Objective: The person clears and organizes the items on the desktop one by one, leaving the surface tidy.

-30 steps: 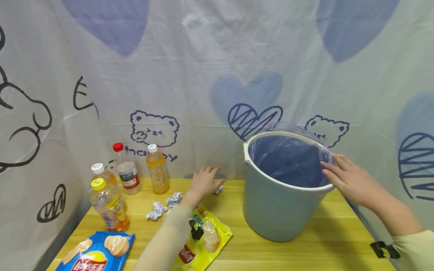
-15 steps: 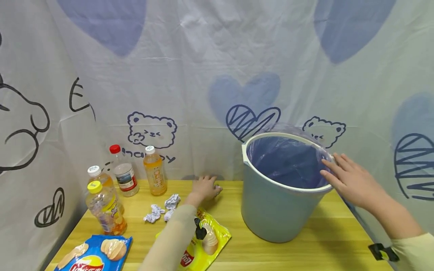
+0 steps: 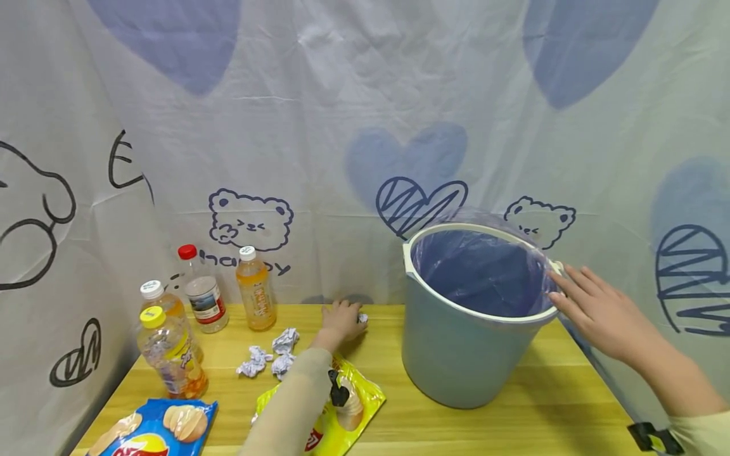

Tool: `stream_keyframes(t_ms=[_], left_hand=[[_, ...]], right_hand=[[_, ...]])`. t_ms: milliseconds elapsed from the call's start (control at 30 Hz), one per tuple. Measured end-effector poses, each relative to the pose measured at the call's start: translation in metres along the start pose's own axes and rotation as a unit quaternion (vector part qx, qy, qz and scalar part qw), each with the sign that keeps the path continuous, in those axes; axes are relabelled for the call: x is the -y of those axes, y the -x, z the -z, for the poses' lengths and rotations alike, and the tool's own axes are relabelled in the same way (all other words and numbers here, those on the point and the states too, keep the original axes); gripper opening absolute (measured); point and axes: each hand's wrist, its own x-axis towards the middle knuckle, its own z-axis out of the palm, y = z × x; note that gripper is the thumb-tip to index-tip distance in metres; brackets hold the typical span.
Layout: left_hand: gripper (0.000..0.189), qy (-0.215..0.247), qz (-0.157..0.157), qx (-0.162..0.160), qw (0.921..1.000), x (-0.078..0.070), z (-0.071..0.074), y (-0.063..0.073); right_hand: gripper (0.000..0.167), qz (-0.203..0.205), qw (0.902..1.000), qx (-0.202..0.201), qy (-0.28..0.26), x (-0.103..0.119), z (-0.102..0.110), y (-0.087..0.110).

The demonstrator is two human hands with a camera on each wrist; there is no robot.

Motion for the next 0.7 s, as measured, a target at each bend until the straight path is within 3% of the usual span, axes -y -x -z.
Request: stream_keyframes(t_ms=[467,700], left_hand=[[0.04,-0.046,-0.004,-0.04,0.9981,0.002,-0.01,-0.002],[0.037,-0.05,-0.01,-0.056,0.9971,0.0,-0.007,0.001]], right_hand=[[0.062,0.014,0.9994,-0.025,-0.019,-0.002,-0.008,0.004],[0.061,0.011,0.9991,-0.026,-0.03,-0.001,-0.008,0.004]])
